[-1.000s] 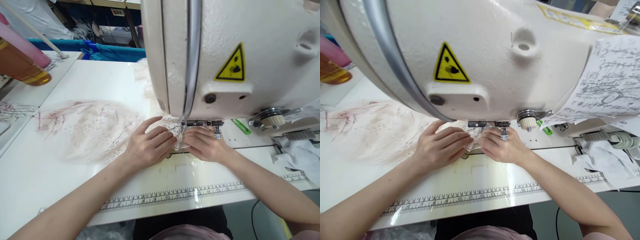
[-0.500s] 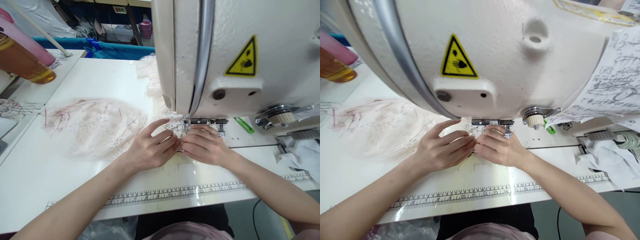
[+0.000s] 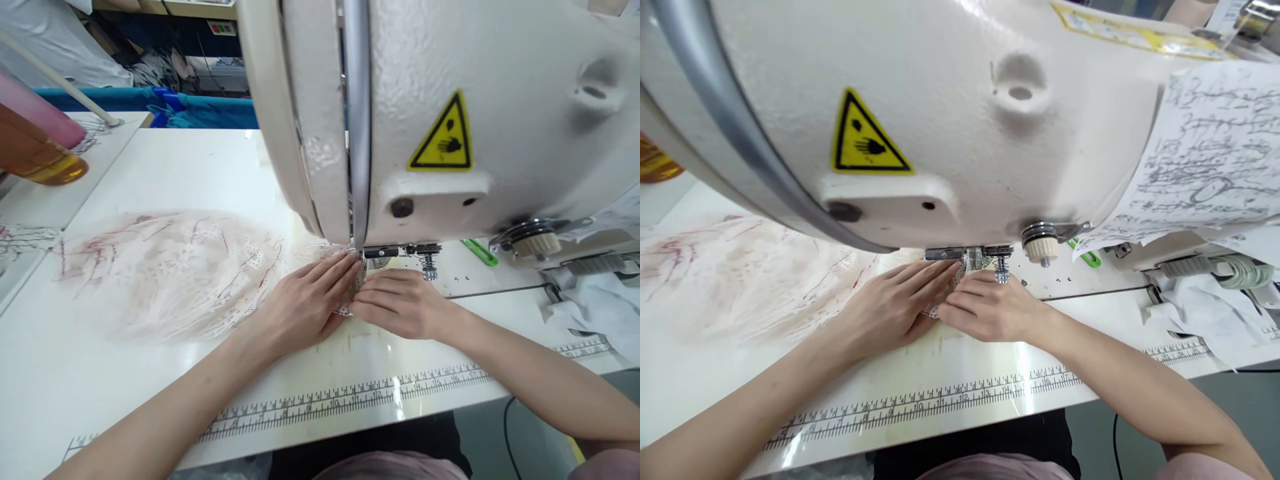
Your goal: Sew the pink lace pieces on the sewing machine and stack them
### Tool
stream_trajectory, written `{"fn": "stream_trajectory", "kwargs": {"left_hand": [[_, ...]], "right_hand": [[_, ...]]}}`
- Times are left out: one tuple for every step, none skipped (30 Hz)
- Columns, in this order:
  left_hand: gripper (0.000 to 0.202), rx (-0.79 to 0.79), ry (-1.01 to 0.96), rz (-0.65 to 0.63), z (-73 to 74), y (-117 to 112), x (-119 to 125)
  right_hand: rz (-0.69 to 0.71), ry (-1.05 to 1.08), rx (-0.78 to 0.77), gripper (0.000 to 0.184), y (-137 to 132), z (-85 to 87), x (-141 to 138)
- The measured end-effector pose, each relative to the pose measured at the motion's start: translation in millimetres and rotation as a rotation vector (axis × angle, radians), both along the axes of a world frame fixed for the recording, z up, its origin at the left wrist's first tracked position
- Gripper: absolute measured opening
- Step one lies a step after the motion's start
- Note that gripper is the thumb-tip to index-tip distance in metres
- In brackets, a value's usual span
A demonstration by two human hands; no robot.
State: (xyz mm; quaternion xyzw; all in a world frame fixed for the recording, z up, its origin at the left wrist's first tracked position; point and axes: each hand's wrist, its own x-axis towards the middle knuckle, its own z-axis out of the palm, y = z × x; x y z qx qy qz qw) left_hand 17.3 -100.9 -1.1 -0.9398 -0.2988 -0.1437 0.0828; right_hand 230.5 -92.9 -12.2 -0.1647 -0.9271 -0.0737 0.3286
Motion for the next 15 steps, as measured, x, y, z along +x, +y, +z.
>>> {"fn": "stream_trajectory", "kwargs": {"left_hand": [[0.047, -0.003, 0.008, 0.004, -0.6, 0.6, -0.6], [0.047, -0.005, 0.012, 0.006, -0.8, 1.2, -1.2], [0.046, -0.006, 0.012, 0.005, -0.5, 1.9, -1.7], [0.046, -0.008, 0.01, 0.001, 0.1, 2.6, -2.1], [0.046, -0.01, 0.009, -0.004, 0.9, 3.3, -2.5], [0.046, -0.01, 0.007, -0.009, 1.8, 4.1, -2.8], [0.045, -0.009, 0.006, -0.013, 2.7, 4.8, -3.2], [0.045, -0.007, 0.007, -0.016, 3.6, 5.5, -3.7], [0.045, -0.006, 0.01, -0.019, 4.5, 6.2, -4.3], [0.045, -0.006, 0.014, -0.022, 5.4, 6.9, -5.1], [0.045, -0.007, 0.019, -0.027, 6.4, 7.6, -5.8], [0.045, -0.01, 0.025, -0.033, 7.3, 8.2, -6.7], [0.045, -0.013, 0.03, -0.039, 8.2, 8.8, -7.5], [0.045, -0.018, 0.035, -0.042, 9.1, 9.4, -8.2], [0.045, -0.023, 0.04, -0.041, 10.0, 9.9, -8.9]], "right_hand": [[-0.001, -0.001, 0.002, 0.007, -0.2, 0.2, -0.4], [-0.007, -0.002, 0.005, 0.006, -0.4, 0.8, -1.0], [-0.013, -0.005, 0.011, 0.006, -0.6, 1.6, -1.5], [-0.02, -0.006, 0.017, 0.006, -0.9, 2.6, -2.2], [-0.022, -0.007, 0.024, 0.006, -1.1, 3.8, -2.9], [-0.021, -0.007, 0.031, 0.006, -1.2, 5.0, -3.6], [-0.019, -0.006, 0.039, 0.006, -1.3, 6.2, -4.4], [-0.016, -0.003, 0.047, 0.007, -1.4, 7.3, -5.2], [-0.014, 0.001, 0.057, 0.008, -1.3, 8.3, -6.2], [-0.012, 0.006, 0.07, 0.01, -1.3, 9.2, -7.2], [-0.011, 0.01, 0.083, 0.011, -1.2, 9.8, -8.3], [-0.01, 0.017, 0.096, 0.013, -1.0, 10.1, -9.4], [-0.008, 0.025, 0.107, 0.013, -0.9, 10.2, -10.4], [-0.007, 0.034, 0.115, 0.013, -0.7, 10.0, -11.4], [-0.006, 0.043, 0.119, 0.012, -0.6, 9.5, -12.3]]}}
